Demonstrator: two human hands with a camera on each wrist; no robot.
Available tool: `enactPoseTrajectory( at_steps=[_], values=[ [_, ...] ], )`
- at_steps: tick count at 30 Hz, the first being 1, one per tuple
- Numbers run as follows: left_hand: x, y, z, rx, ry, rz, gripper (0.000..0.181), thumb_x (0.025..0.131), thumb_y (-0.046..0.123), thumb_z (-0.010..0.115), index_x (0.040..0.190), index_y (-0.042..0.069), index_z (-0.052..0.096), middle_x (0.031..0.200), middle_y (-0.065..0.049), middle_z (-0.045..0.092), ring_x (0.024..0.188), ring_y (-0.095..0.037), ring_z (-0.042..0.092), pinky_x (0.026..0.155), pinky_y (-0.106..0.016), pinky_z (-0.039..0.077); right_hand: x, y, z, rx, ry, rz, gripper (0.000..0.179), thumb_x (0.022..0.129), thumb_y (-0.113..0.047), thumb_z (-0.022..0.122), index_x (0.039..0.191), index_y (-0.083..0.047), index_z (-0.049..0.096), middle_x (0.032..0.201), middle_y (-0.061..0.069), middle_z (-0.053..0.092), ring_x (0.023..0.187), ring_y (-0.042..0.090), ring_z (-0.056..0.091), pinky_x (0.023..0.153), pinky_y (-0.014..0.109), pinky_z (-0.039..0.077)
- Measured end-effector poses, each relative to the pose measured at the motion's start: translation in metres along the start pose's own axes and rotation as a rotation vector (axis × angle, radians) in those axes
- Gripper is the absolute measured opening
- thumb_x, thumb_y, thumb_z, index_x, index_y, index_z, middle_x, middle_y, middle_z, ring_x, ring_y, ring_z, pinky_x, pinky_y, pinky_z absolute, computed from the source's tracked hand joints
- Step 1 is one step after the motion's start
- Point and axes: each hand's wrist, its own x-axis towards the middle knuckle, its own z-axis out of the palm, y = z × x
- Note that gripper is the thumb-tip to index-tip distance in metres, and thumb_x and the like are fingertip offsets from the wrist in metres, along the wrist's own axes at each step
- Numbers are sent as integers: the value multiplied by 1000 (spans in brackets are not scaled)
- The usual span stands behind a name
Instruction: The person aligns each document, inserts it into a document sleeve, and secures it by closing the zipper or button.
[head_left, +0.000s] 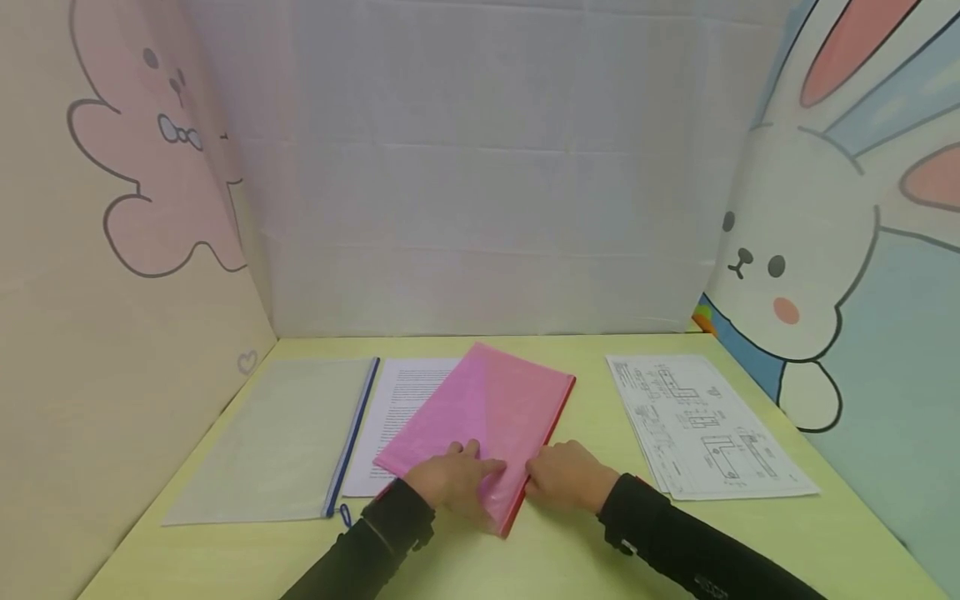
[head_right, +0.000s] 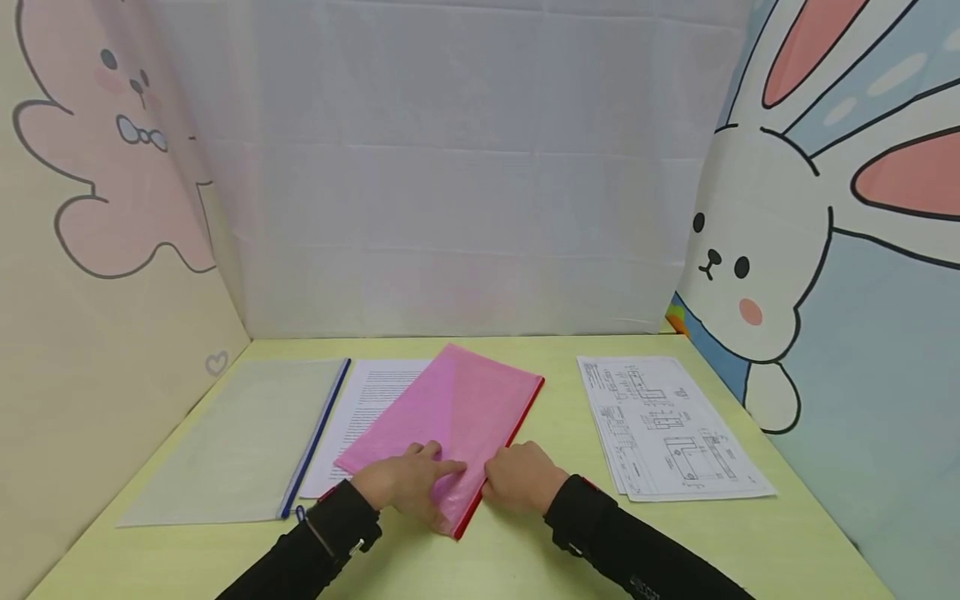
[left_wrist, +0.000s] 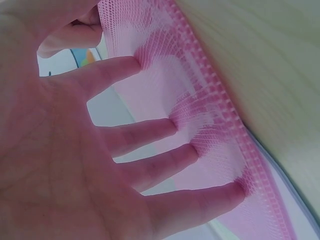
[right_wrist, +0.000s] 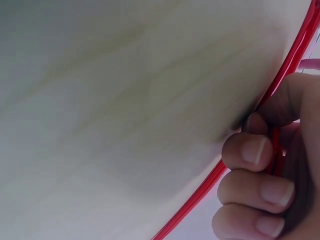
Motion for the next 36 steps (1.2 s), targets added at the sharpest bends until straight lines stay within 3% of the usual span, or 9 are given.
enactPoseTrajectory(
  at_steps=[21,36],
  values=[
    [-1,1,-1,9,6,3,97,64,66,87,150,37,51,116,-3,50,103,-20,47,72,-41,55,0,7,0,-27,35,-38,29,91,-22,67,67,-14,52,57,-6,36,50,12,35,49,29,33],
    [1,-1,1,-9,3,3,97,63,65,87,149,37,52,121,-3,50,106,-21,46,74,-44,55,4,14,-1,-12,-2,30,24,91,-21,67,71,-12,57,60,-3,41,53,15,39,53,31,36]
  ],
)
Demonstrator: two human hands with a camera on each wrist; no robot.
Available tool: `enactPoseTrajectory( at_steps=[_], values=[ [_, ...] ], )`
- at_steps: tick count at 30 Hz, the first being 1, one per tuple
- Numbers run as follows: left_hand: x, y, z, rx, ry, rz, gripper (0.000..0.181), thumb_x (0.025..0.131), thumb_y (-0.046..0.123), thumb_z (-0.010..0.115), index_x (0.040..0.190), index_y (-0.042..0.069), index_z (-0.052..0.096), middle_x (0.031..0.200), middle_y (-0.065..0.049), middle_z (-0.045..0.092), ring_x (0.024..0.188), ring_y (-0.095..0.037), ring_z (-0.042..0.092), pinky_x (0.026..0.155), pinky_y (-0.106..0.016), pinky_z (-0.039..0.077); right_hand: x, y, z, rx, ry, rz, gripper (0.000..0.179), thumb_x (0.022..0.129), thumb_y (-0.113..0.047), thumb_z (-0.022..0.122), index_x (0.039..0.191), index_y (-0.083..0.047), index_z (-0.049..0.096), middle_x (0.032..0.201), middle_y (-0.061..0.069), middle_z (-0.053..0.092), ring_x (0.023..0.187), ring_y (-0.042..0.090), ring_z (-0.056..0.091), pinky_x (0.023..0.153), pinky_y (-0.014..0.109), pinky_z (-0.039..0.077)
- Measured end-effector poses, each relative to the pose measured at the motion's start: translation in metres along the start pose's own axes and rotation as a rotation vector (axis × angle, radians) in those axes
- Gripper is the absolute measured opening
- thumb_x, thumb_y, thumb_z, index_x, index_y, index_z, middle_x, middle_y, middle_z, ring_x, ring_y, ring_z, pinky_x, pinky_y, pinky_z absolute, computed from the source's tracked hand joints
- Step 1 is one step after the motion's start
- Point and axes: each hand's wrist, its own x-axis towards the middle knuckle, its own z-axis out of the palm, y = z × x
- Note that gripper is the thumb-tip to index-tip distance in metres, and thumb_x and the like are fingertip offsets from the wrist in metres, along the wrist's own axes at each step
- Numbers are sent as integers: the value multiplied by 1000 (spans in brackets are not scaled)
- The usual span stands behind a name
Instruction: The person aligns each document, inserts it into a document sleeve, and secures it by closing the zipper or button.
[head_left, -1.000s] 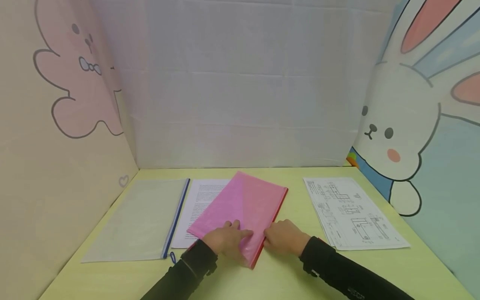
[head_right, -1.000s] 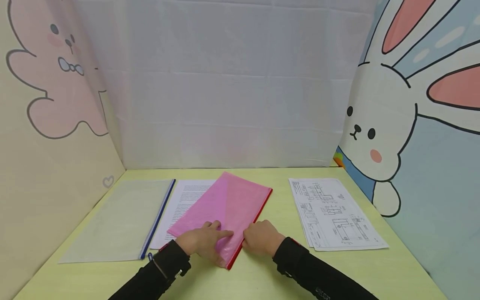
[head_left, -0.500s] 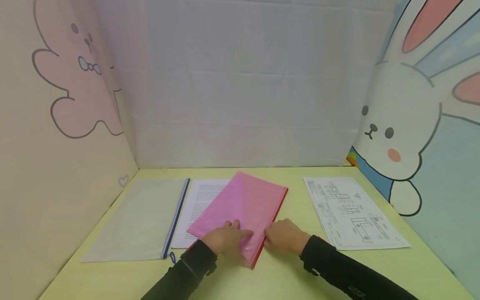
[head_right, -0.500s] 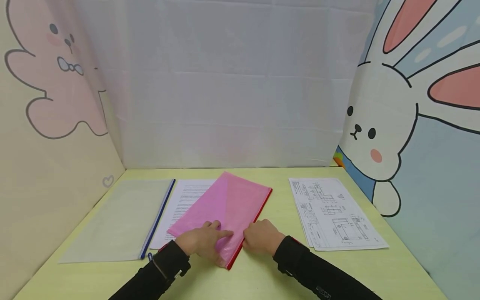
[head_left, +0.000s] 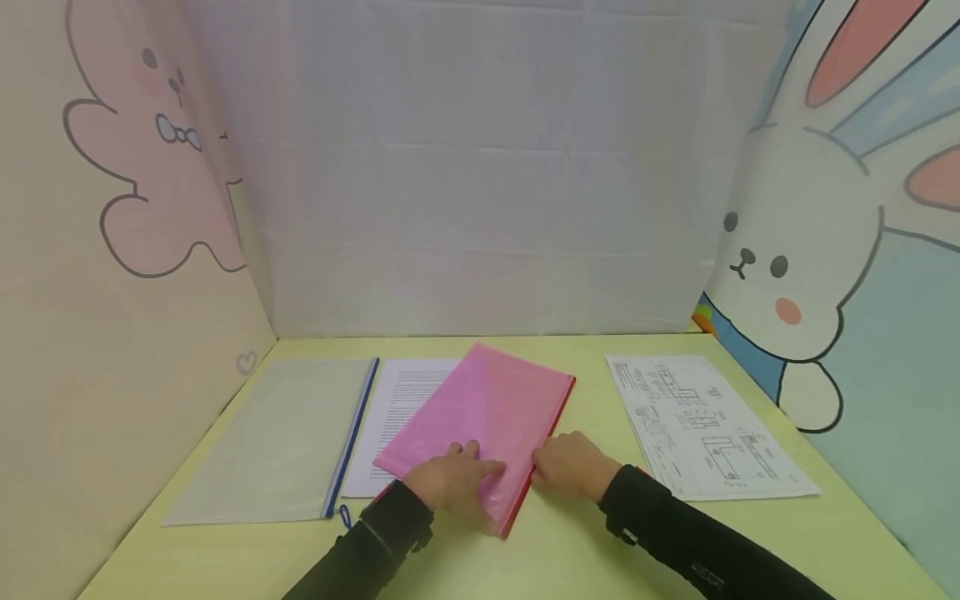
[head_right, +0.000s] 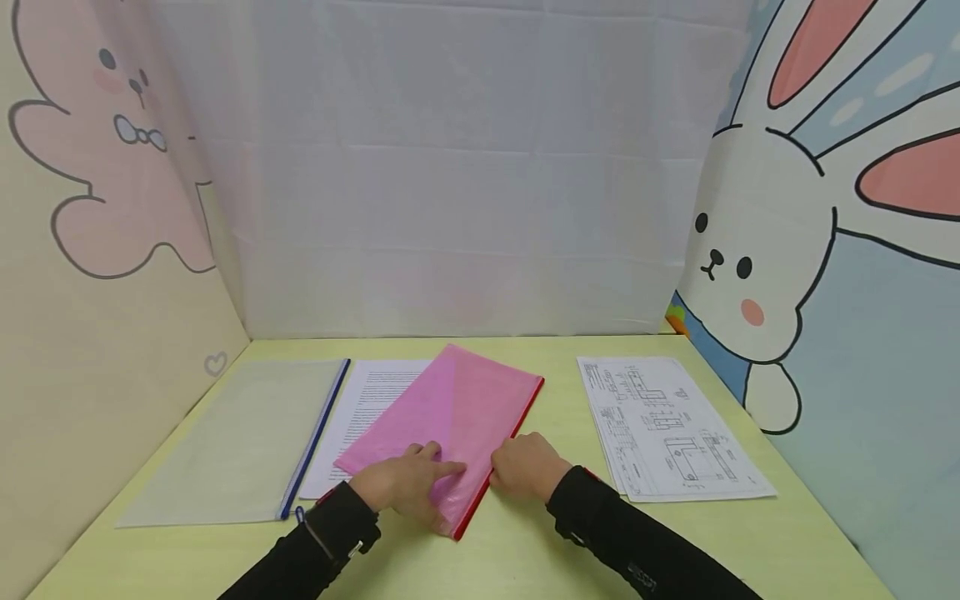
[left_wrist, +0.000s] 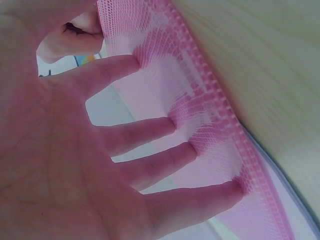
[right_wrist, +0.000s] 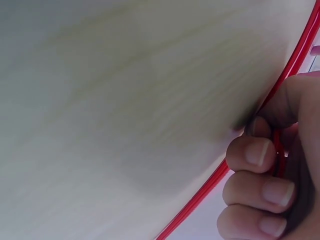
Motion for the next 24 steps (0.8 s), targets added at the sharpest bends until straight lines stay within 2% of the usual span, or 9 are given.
enactPoseTrajectory(
  at_steps=[6,16,24],
  values=[
    [0,0,1,-1,-1,2,97,64,65,87,149,37,51,113,-2,49,101,-19,46,71,-41,54,0,0,1,-18,-14,15,26,92,-22,66,71,-12,55,60,-2,40,53,15,38,53,31,35],
    [1,-1,1,18,12,21,97,64,67,86,149,36,52,117,-4,50,103,-21,46,72,-41,54,-1,1,-1,1,-20,13,24,92,-20,67,72,-12,56,61,-2,40,54,15,38,53,30,33],
    [1,-1,1,20,12,29,96,64,65,87,149,35,52,117,-4,51,102,-21,47,73,-40,53,3,6,1,2,-58,74,23,93,-21,67,74,-11,57,61,-1,42,55,16,40,56,32,35]
  ],
)
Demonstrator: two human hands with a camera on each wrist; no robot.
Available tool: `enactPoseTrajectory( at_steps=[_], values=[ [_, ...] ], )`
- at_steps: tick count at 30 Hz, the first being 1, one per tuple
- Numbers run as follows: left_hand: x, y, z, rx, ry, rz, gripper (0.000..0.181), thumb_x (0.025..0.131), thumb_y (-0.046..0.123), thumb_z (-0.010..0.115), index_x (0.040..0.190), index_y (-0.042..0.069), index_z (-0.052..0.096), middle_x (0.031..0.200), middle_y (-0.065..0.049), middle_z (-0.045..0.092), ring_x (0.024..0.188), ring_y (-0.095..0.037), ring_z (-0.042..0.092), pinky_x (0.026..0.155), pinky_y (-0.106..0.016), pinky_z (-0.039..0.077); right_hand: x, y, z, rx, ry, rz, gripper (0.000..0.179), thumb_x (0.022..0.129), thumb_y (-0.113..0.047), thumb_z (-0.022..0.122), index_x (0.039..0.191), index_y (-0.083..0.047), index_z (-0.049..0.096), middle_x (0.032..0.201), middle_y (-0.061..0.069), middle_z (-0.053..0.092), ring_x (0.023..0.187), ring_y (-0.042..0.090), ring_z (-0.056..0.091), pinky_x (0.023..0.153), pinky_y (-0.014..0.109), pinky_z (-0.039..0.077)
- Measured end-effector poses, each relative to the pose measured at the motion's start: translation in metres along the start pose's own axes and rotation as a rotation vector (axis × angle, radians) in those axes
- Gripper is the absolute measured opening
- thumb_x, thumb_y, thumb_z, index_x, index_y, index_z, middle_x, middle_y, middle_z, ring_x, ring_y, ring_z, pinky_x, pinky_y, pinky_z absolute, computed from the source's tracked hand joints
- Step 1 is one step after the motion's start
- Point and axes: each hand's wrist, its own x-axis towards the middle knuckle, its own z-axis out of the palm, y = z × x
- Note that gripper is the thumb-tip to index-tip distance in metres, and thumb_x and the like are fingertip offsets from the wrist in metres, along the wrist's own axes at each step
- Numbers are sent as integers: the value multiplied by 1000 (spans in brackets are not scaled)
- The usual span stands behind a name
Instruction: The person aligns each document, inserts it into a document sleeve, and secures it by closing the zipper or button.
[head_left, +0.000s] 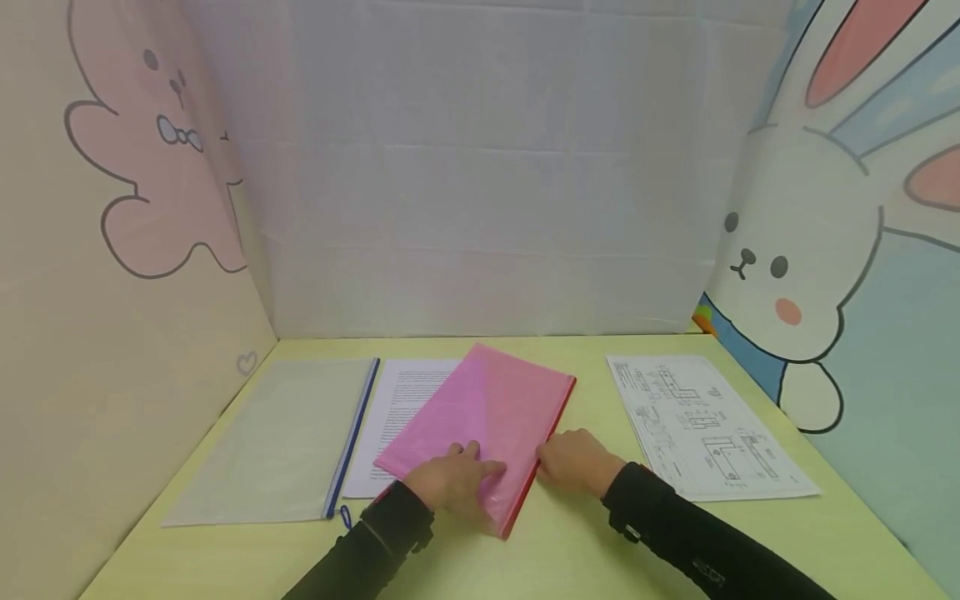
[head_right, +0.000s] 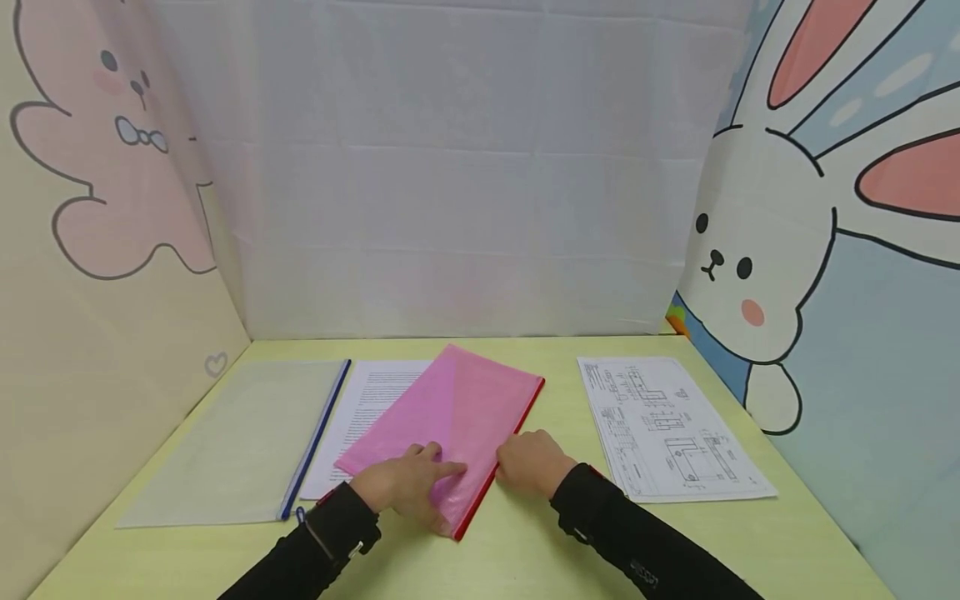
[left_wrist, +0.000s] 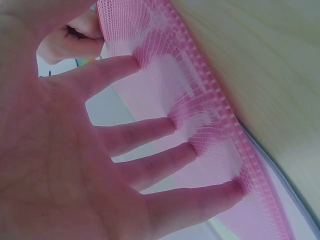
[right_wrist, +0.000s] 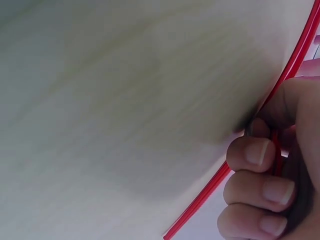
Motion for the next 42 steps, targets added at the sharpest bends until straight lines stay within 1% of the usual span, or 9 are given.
enactPoseTrajectory(
  at_steps=[2,9,13,17,22,28,35,42],
  values=[
    [0,0,0,0,2,1,96,64,65,87,148,35,53,116,-4,50,102,-21,47,73,-40,53,0,1,0,6,-5,7,23,93,-21,68,75,-11,58,62,-1,43,56,17,41,56,32,36],
    [-2,0,-1,-4,10,-6,97,63,67,86,148,35,53,118,-5,50,103,-22,47,74,-42,55,4,4,2,-34,-2,10,21,94,-23,67,78,-10,61,63,-1,45,57,17,42,58,33,40],
    [-2,1,-1,-4,13,-1,98,63,67,87,148,34,53,118,-5,50,104,-22,47,74,-42,55,4,5,0,-9,-18,40,21,94,-23,68,79,-10,61,64,0,46,58,18,44,59,33,40],
    [-2,0,-1,-9,6,-4,97,63,66,87,148,35,53,119,-5,50,104,-22,47,75,-43,55,3,5,-1,13,-23,49,22,94,-23,68,79,-10,61,65,0,47,59,18,45,59,34,41],
    [-2,0,-1,-14,-7,-7,97,64,65,87,149,36,52,118,-3,50,104,-20,47,75,-42,55,4,6,-2,16,-41,53,22,94,-23,68,78,-11,60,66,0,48,59,18,45,59,34,41],
    [-2,-1,0,-17,9,-2,97,63,66,87,148,35,53,119,-4,51,105,-21,48,75,-44,55,7,10,-1,4,-40,52,23,95,-23,67,78,-10,59,66,1,47,59,18,44,59,35,40],
    [-2,0,0,-16,-1,-5,98,64,66,86,150,36,51,117,-4,50,104,-20,47,73,-44,56,12,15,2,2,-42,78,24,95,-23,66,76,-11,58,65,1,47,58,19,44,58,36,41],
    [-3,0,0,-31,9,-4,98,62,66,87,149,35,52,118,-4,50,104,-20,47,72,-43,55,15,18,0,24,-50,100,22,95,-22,65,78,-9,60,65,2,47,59,20,45,59,35,39]
  ],
)
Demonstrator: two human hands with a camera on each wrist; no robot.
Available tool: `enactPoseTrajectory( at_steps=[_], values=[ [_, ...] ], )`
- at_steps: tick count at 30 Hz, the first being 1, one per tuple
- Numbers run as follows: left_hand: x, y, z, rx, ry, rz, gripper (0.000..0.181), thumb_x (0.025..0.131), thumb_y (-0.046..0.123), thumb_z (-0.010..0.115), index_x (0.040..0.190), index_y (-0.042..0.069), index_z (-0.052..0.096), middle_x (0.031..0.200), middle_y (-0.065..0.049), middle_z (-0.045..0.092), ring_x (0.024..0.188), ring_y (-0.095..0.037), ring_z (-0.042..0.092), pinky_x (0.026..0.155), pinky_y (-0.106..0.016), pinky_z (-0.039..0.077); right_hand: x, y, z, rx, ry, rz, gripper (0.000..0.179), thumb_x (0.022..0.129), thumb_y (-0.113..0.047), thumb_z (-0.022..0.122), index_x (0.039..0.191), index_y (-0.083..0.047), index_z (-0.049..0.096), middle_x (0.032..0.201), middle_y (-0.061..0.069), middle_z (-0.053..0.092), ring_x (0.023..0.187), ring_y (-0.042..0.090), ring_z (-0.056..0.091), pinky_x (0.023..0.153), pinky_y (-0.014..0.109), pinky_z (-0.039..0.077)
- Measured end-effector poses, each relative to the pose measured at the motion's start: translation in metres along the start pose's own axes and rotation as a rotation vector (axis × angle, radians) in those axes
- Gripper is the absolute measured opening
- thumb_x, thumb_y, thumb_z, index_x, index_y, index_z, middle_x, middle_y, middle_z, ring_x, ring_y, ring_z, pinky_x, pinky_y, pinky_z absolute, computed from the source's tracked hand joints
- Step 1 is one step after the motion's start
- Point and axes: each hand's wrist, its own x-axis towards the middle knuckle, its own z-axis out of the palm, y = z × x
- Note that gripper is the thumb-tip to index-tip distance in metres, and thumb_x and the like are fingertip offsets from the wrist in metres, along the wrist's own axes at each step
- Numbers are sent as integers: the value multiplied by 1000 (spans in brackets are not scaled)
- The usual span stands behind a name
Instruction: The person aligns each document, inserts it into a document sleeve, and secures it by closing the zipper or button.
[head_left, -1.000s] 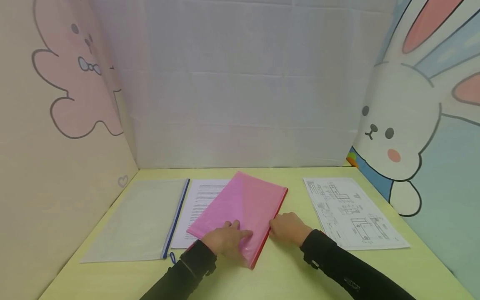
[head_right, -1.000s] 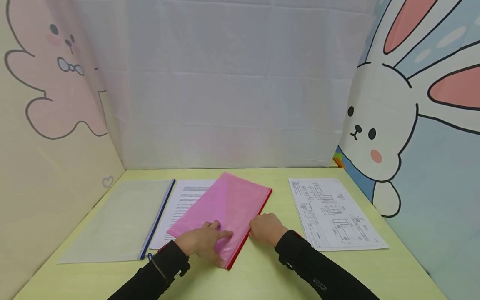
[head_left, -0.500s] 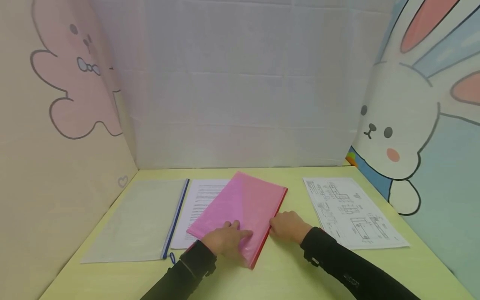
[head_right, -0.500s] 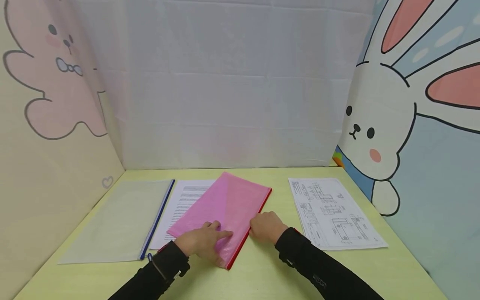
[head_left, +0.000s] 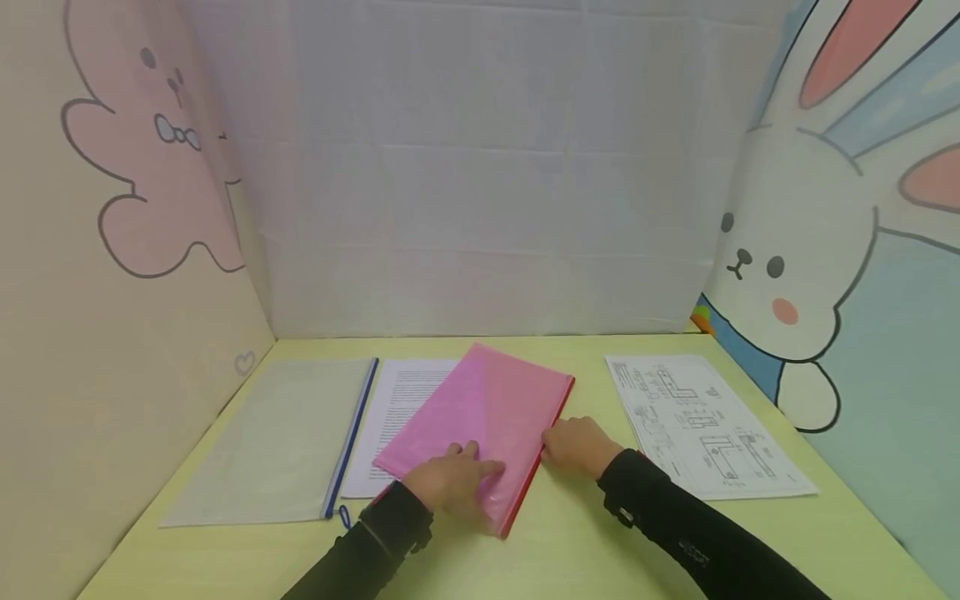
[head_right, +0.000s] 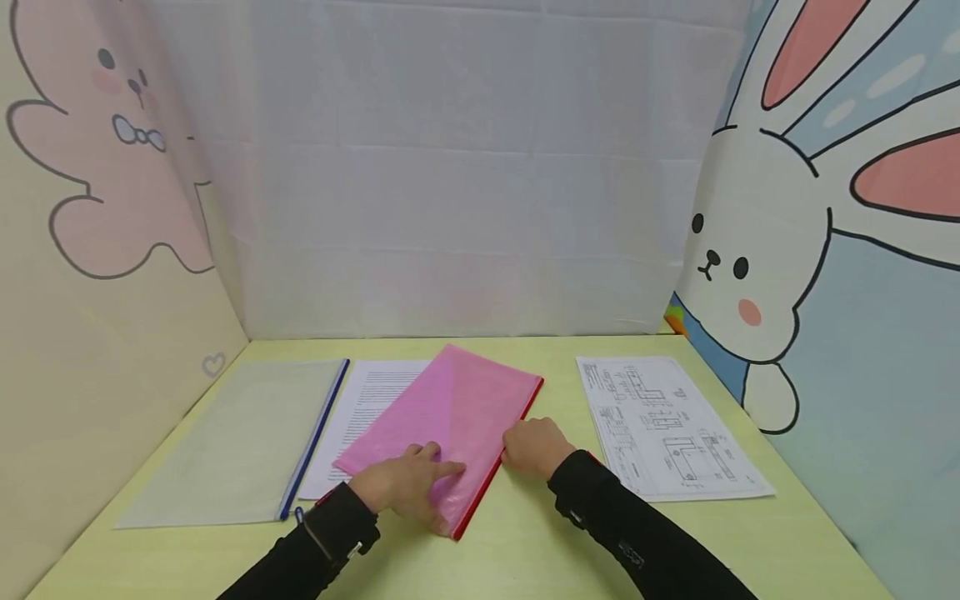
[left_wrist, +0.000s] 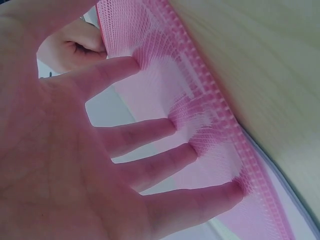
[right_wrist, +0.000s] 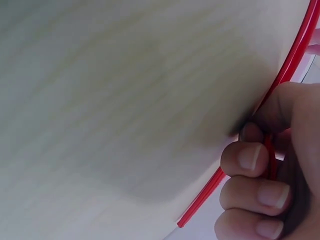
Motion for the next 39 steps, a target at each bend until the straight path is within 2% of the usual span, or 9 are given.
enactPoseTrajectory(
  at_steps=[14,21,27,33,39],
  values=[
    [0,2,-1,38,-2,-3,95,65,63,88,148,33,53,119,-5,50,105,-22,47,78,-43,55,0,0,-1,12,15,8,23,94,-22,65,75,-10,60,64,2,47,58,20,44,59,36,40],
    [-2,1,-2,23,8,-17,96,64,63,88,148,33,53,122,-7,50,110,-25,48,79,-45,56,3,1,-5,-8,11,4,22,95,-21,66,78,-6,62,65,4,49,59,22,46,60,36,41],
    [-2,1,-1,16,3,-10,96,64,64,87,149,33,52,123,-6,50,109,-23,48,78,-44,55,7,5,-4,-13,-14,31,22,96,-21,65,79,-7,63,66,4,49,60,22,46,61,36,41],
    [-1,2,-3,28,-2,-3,97,64,64,87,149,34,52,121,-6,50,106,-22,47,78,-44,55,11,9,-5,-45,2,43,25,95,-20,64,74,-6,61,64,4,48,59,22,44,60,38,41],
    [-1,1,-3,16,-2,3,98,63,65,87,149,34,52,121,-5,51,107,-23,48,76,-44,55,9,11,-5,-18,-3,34,23,95,-20,64,76,-6,61,66,5,49,60,23,45,60,39,42]
  ],
)
